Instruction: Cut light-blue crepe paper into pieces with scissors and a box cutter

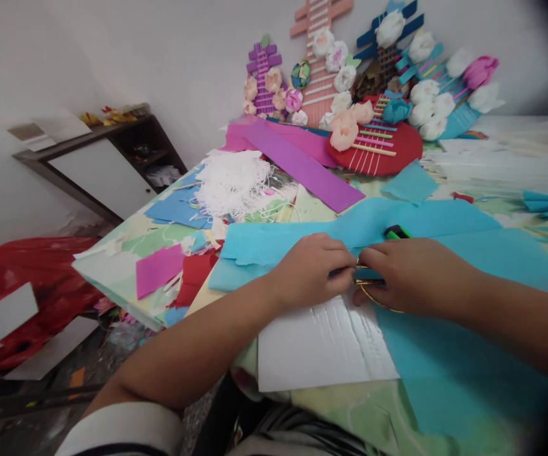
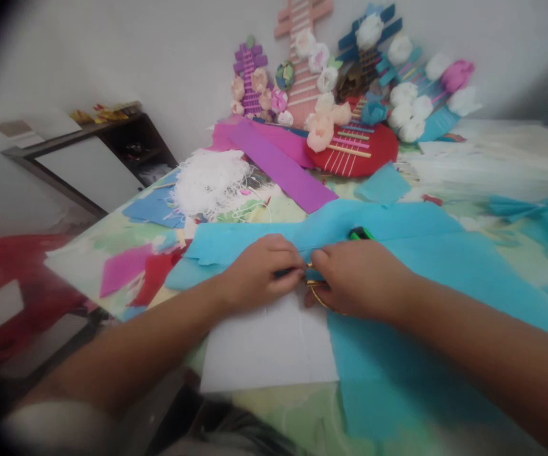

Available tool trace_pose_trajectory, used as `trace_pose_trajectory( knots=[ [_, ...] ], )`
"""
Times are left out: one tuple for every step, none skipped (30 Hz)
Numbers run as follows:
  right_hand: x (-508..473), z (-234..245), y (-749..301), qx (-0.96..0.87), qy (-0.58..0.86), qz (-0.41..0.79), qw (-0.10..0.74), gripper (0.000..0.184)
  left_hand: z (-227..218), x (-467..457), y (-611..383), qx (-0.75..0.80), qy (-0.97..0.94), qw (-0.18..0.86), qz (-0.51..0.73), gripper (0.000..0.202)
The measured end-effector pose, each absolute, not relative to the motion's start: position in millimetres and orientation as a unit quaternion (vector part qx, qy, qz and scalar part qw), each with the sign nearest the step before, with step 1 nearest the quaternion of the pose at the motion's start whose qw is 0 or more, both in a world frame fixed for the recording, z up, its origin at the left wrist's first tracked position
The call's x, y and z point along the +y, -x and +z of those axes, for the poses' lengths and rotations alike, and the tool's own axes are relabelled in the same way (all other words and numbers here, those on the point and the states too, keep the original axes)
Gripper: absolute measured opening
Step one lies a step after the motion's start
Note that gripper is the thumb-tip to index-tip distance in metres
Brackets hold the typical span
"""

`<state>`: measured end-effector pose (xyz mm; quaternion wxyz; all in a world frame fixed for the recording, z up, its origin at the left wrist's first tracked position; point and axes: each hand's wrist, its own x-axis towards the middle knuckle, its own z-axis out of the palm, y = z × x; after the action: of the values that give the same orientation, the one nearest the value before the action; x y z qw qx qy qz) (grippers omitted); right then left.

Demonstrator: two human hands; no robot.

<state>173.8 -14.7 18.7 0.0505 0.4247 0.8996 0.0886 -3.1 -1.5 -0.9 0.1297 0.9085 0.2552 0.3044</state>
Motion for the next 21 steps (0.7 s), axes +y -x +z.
trace_pose_trajectory(
  knots=[
    [-14.7, 18.9, -175.3, 0.896, -0.433, 0.088, 0.047, 0.027, 2.0, -1.3, 4.7, 0.261, -0.901, 0.140, 0.316, 0.015],
    [-14.8, 19.6, -177.4, 0.892, -0.442, 0.084, 0.046, 0.030, 6.0, -0.6, 7.0, 0.271, -0.892, 0.149, 0.331, 0.014],
    [-14.7, 21.0, -179.9, 0.888, -0.452, 0.078, 0.045, 0.032, 10.9, 0.5, 9.8, 0.285, -0.880, 0.152, 0.348, 0.014],
    [-14.7, 22.9, -182.7, 0.882, -0.464, 0.069, 0.046, 0.034, 16.5, 2.1, 13.1, 0.303, -0.863, 0.161, 0.372, 0.013],
    [-14.7, 25.2, -185.4, 0.874, -0.480, 0.061, 0.047, 0.035, 22.4, 4.1, 16.5, 0.323, -0.838, 0.178, 0.402, 0.013],
    [-14.7, 27.8, -187.8, 0.865, -0.497, 0.054, 0.047, 0.037, 28.0, 6.3, 19.7, 0.341, -0.807, 0.205, 0.436, 0.012],
    [-14.9, 30.5, -189.7, 0.856, -0.512, 0.050, 0.048, 0.038, 33.0, 8.6, 22.5, 0.354, -0.770, 0.248, 0.469, 0.011],
    [-15.2, 32.8, -190.8, 0.848, -0.525, 0.049, 0.049, 0.040, 37.0, 10.7, 24.7, 0.361, -0.737, 0.286, 0.495, 0.011],
    [-15.6, 34.6, -191.2, 0.844, -0.532, 0.051, 0.050, 0.041, 39.8, 12.5, 26.3, 0.367, -0.710, 0.317, 0.511, 0.010],
    [-16.1, 35.7, -190.8, 0.842, -0.534, 0.053, 0.053, 0.041, 41.3, 13.9, 27.1, 0.374, -0.696, 0.332, 0.516, 0.010],
    [-16.7, 36.0, -190.0, 0.844, -0.530, 0.053, 0.058, 0.040, 41.6, 14.7, 27.5, 0.386, -0.699, 0.325, 0.507, 0.010],
    [-17.2, 35.6, -189.1, 0.848, -0.523, 0.053, 0.064, 0.038, 41.2, 14.8, 27.6, 0.406, -0.718, 0.300, 0.480, 0.010],
    [-17.7, 34.6, -188.2, 0.852, -0.516, 0.052, 0.070, 0.036, 40.2, 14.3, 27.7, 0.427, -0.745, 0.266, 0.438, 0.011],
    [-17.9, 33.2, -187.6, 0.854, -0.513, 0.051, 0.076, 0.036, 39.2, 13.4, 28.0, 0.444, -0.775, 0.231, 0.386, 0.013],
    [-18.0, 31.6, -187.5, 0.854, -0.512, 0.051, 0.080, 0.036, 38.3, 12.0, 28.7, 0.453, -0.803, 0.201, 0.331, 0.015],
    [-17.8, 29.8, -187.9, 0.852, -0.514, 0.050, 0.082, 0.036, 37.8, 10.5, 29.8, 0.455, -0.827, 0.178, 0.279, 0.017],
    [-17.4, 28.2, -188.7, 0.851, -0.517, 0.050, 0.082, 0.037, 37.6, 8.9, 31.3, 0.450, -0.845, 0.165, 0.236, 0.017],
    [-17.0, 26.7, -189.6, 0.849, -0.520, 0.050, 0.081, 0.038, 37.6, 7.5, 33.1, 0.444, -0.858, 0.159, 0.203, 0.016],
    [-16.5, 25.4, -190.5, 0.848, -0.521, 0.050, 0.080, 0.039, 37.8, 6.3, 35.1, 0.438, -0.867, 0.157, 0.179, 0.015],
    [-16.0, 24.2, -191.2, 0.849, -0.519, 0.051, 0.080, 0.039, 37.9, 5.4, 37.0, 0.437, -0.873, 0.151, 0.154, 0.015],
    [-15.7, 23.2, -191.5, 0.852, -0.516, 0.051, 0.080, 0.039, 37.8, 5.0, 38.9, 0.437, -0.878, 0.143, 0.132, 0.016]
  ],
)
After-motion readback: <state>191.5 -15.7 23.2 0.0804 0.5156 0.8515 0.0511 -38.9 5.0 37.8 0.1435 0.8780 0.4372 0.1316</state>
